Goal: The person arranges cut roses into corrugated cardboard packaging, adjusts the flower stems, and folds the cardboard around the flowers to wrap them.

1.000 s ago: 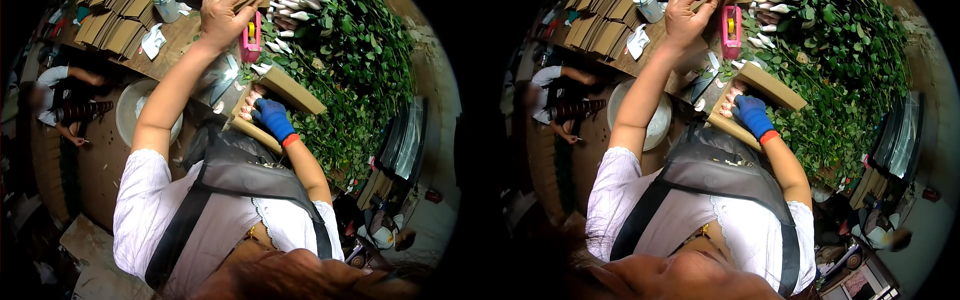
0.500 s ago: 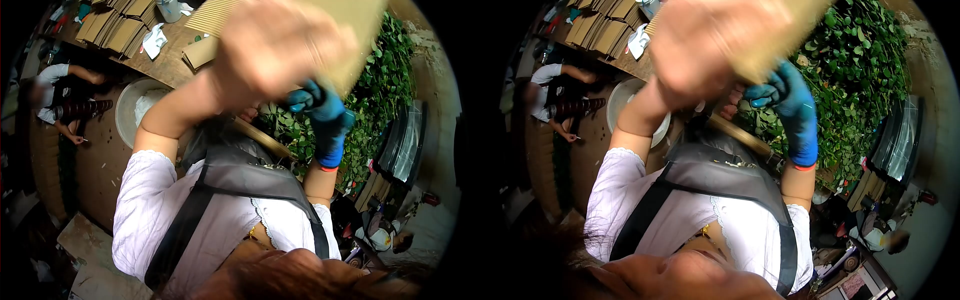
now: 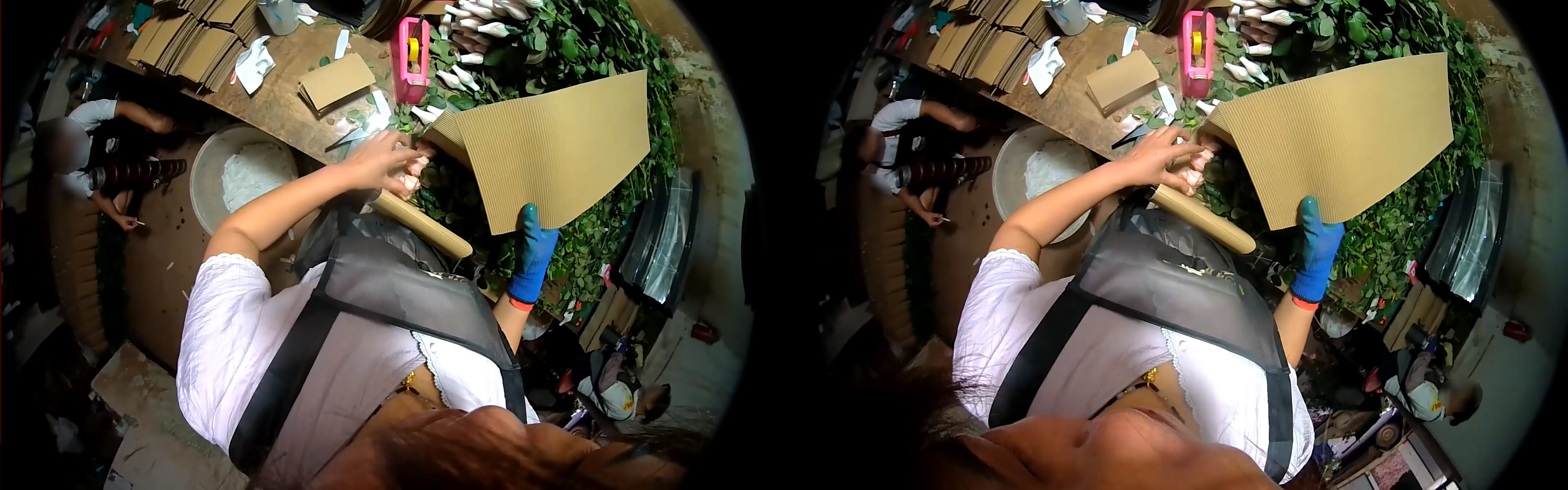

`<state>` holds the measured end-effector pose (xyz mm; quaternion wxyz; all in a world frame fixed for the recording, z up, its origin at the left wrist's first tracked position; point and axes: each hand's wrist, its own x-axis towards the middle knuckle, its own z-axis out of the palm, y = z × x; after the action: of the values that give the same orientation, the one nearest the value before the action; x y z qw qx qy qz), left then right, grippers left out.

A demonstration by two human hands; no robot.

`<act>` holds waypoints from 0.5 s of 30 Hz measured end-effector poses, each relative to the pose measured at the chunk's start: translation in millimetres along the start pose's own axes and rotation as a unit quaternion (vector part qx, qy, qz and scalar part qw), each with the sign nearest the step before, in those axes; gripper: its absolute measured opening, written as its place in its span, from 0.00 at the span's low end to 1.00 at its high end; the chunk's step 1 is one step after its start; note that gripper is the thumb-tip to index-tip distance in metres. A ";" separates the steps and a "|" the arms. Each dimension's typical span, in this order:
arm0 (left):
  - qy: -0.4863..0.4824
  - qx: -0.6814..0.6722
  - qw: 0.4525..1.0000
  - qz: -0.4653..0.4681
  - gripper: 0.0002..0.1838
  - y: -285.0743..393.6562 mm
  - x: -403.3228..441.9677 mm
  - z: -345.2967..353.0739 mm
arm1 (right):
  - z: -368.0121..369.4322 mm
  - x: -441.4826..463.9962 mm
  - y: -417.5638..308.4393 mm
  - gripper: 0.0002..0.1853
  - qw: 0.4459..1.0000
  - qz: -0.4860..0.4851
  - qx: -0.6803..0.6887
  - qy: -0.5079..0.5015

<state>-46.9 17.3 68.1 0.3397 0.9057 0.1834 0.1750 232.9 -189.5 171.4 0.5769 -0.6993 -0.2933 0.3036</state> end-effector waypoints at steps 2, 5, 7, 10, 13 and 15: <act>-0.003 0.002 1.000 -0.031 0.37 -7.3 -0.3 14.4 | -3.1 -5.9 9.3 0.18 1.000 0.017 0.013 0.002; 0.002 0.022 1.000 -0.019 0.28 -12.7 -0.4 26.3 | -1.0 -13.4 11.7 0.18 0.999 0.030 0.011 0.011; 0.011 0.022 1.000 -0.014 0.24 -18.2 -2.0 32.0 | -5.6 -15.0 14.1 0.19 1.000 0.017 -0.011 0.001; 0.030 0.002 1.000 -0.008 0.21 -26.0 -4.1 38.8 | -16.9 -17.0 17.6 0.21 0.999 0.018 0.004 -0.032; 0.036 0.000 0.999 -0.006 0.19 -30.1 -6.9 43.3 | -12.1 -14.2 31.4 0.22 0.995 0.030 -0.020 -0.096; 0.033 0.014 0.999 -0.006 0.16 -32.8 -8.9 45.3 | 1.8 -8.6 48.4 0.22 0.986 0.078 -0.027 -0.142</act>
<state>-41.6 11.4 12.0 0.3222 0.9029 0.2026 0.1999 228.9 -202.7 124.3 0.4847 -0.6855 -0.3245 0.4358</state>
